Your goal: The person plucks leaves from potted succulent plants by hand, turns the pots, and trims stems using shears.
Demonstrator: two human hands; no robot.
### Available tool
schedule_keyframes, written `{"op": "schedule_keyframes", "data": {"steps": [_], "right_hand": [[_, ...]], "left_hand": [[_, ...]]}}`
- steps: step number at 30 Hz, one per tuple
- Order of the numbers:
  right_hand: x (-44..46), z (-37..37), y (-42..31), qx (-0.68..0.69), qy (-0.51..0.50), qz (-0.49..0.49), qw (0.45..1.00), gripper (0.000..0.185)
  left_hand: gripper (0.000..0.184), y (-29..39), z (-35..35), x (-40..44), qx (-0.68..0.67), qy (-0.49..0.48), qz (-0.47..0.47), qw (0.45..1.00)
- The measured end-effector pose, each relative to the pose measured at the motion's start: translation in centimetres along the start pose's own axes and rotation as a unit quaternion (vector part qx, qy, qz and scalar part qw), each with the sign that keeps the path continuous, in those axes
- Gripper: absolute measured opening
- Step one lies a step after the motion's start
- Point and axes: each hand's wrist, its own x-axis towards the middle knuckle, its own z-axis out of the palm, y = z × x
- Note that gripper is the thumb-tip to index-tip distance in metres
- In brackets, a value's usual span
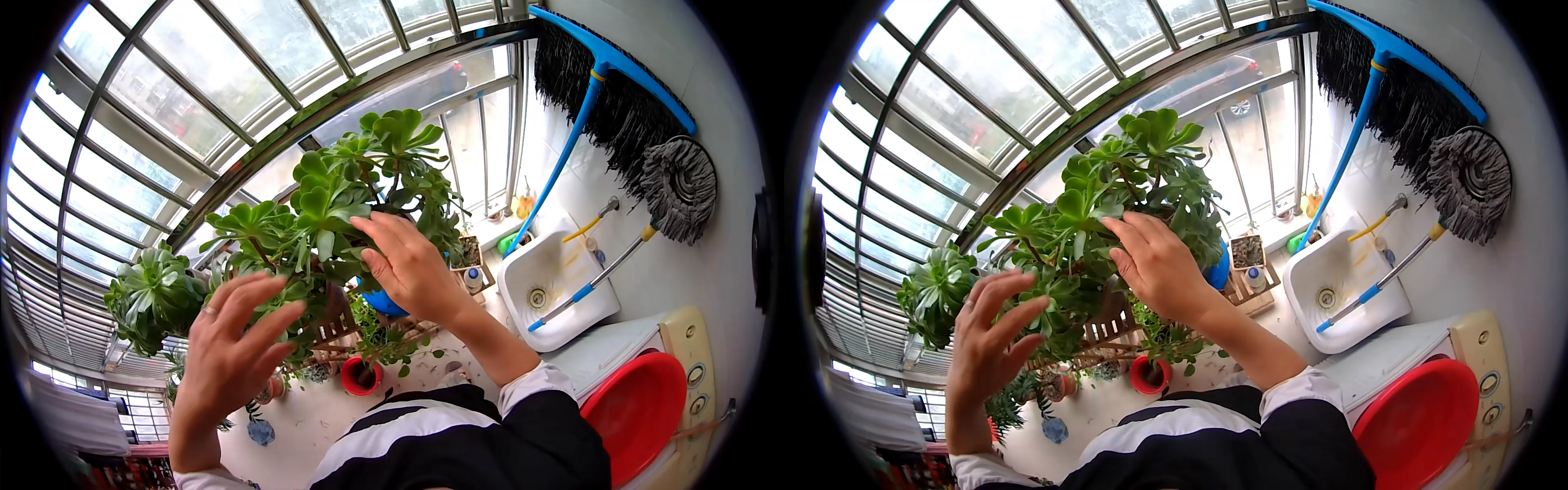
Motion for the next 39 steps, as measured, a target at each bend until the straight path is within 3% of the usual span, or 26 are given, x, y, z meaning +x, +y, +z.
{"op": "schedule_keyframes", "data": {"steps": [5,7,9,11,13,15,17,18,21,25,33,38,39], "right_hand": [[-0.1,0.0,0.2,0.041,0.037,-0.002,0.998,0.038],[-0.1,-0.6,-0.2,0.150,0.026,0.110,0.982,0.035],[-0.8,-1.7,1.4,0.078,0.061,0.082,0.992,0.029],[-0.7,-3.6,3.1,-0.040,0.197,-0.042,0.979,0.021],[-1.0,-4.2,5.5,0.062,0.295,0.100,0.948,0.019],[-0.2,-5.3,9.6,0.102,0.311,0.177,0.928,0.019],[0.7,-4.7,14.2,0.196,0.271,0.285,0.898,0.029],[1.4,-5.0,15.0,0.278,0.193,0.310,0.888,0.043],[1.8,-4.9,15.7,0.366,0.093,0.308,0.873,0.035],[1.9,-4.7,16.3,0.379,0.119,0.274,0.876,0.027],[2.8,-4.8,17.9,0.376,0.240,0.303,0.842,0.022],[3.9,-6.4,16.0,0.395,0.217,0.278,0.848,0.023],[4.2,-6.8,15.6,0.403,0.164,0.249,0.865,0.026]], "left_hand": [[0.071,0.7,5.2,9.7,-0.052,0.016,0.122,0.991],[0.074,0.4,7.3,12.0,-0.088,0.012,0.107,0.990],[0.077,-0.2,8.6,13.1,-0.124,0.006,0.095,0.988],[0.079,-1.2,9.1,13.6,-0.161,-0.117,0.043,0.979],[0.071,-1.3,9.1,13.6,-0.193,-0.133,0.051,0.971],[0.059,-1.7,9.5,12.9,-0.109,-0.116,0.129,0.979],[0.048,-1.6,9.6,12.6,-0.122,-0.098,0.132,0.979],[0.048,-1.7,9.7,12.4,-0.134,-0.111,0.134,0.976],[0.047,-1.7,9.6,12.1,-0.147,-0.126,0.137,0.971],[0.049,-1.9,9.5,11.6,-0.153,-0.135,0.119,0.972],[0.050,-2.0,9.9,11.1,-0.165,-0.134,0.123,0.969],[0.052,-2.0,10.1,11.0,-0.158,-0.127,0.128,0.971],[0.052,-2.0,10.1,11.0,-0.159,-0.127,0.127,0.971]]}}
